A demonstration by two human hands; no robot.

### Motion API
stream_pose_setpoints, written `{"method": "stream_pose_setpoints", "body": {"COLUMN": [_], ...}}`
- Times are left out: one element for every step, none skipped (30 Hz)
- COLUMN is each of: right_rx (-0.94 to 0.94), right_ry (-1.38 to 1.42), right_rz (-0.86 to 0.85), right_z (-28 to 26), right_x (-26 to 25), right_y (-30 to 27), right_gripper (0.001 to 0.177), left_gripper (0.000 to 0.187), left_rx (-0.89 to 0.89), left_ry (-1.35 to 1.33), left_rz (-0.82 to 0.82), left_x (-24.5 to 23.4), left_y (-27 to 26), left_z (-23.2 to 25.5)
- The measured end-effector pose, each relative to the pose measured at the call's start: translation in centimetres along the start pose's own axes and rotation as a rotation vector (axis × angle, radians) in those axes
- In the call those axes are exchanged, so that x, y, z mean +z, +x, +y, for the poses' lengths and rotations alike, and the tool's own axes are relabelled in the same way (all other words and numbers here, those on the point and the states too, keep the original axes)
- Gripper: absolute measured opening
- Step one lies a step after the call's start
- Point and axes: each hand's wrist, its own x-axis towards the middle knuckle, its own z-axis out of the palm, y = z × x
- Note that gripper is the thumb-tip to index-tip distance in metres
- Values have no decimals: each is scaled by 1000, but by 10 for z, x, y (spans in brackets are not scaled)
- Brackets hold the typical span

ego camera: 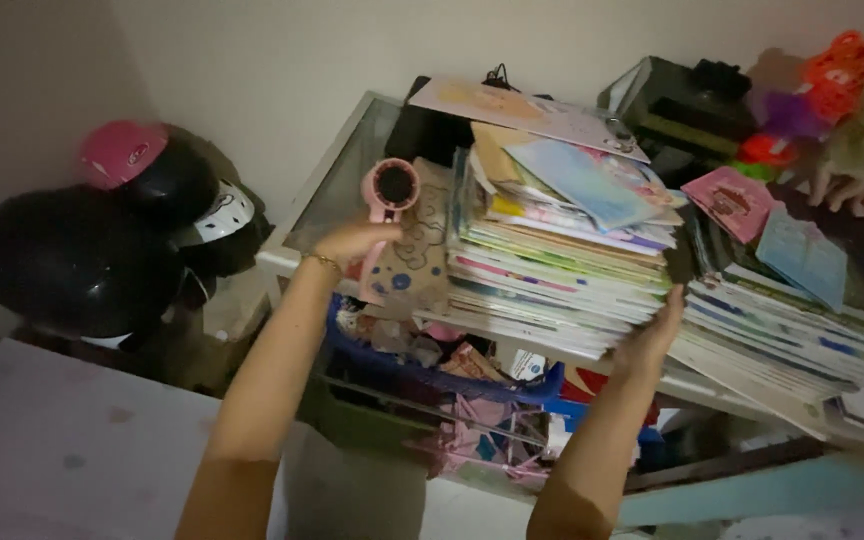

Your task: Organizing various items including plush toys, books, and stationery by moving them between a table and a shelf.

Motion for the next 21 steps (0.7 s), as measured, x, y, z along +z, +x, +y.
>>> {"method": "stream_pose_setpoints", "body": {"right_rx": [-3, -44, -90, -98, -77, -56, -56, -62, -68, -69, -63, -57, -54, -111, -171, -169, -290, -409, -407, -619, -831], "right_ry": [2, 16, 31, 34, 20, 6, 3, -26, -50, -49, -48, -47, -45, -41, -36, -35, -213, -395, -396, -447, -497], "right_rz": [-3, 41, 91, 91, 162, 232, 243, 238, 230, 237, 258, 280, 282, 300, 320, 325, 478, 629, 634, 641, 641], "right_z": [9, 17, 23, 29, 37, 45, 30, 15, 1, 9, 17, 25, 37, 49, 61, 64, 65, 66, 70, 75, 79], "right_x": [-16, -32, -48, -62, -80, -98, -74, -51, -26, -37, -46, -54, -72, -91, -109, -105, -102, -99, -98, -97, -95], "right_y": [14, 29, 44, 52, 58, 64, 45, 26, 9, 20, 31, 42, 63, 83, 103, 96, 88, 80, 77, 73, 68], "right_gripper": [126, 97, 69, 69, 85, 103, 103, 103, 104, 104, 108, 111, 111, 112, 112, 112, 73, 55, 55, 39, 23], "left_gripper": [63, 62, 62, 62, 67, 73, 73, 66, 60, 60, 66, 72, 72, 68, 65, 65, 65, 66, 66, 67, 69], "left_rx": [4, 8, 13, 19, 23, 26, 19, 9, 2, 0, 12, 24, 21, 59, 98, 96, 128, 160, 156, 142, 128], "left_ry": [-1, -77, -152, -151, -57, 37, 39, 13, -10, -6, -66, -127, -123, -100, -77, -72, -69, -67, -64, -56, -48], "left_rz": [1, -23, -55, -61, -94, -127, -135, -100, -62, -67, -74, -81, -80, -45, -12, -14, -9, -5, -7, -2, 5], "left_x": [22, 44, 67, 68, 69, 70, 83, 95, 106, 97, 87, 76, 79, 81, 84, 80, 78, 76, 75, 73, 70], "left_y": [-22, -45, -66, -46, -27, -8, -46, -84, -122, -84, -46, -9, -29, -50, -70, -62, -54, -47, -51, -55, -60], "left_z": [17, 34, 52, 53, 50, 46, 63, 81, 100, 81, 62, 43, 46, 49, 53, 48, 41, 35, 33, 31, 29]}}
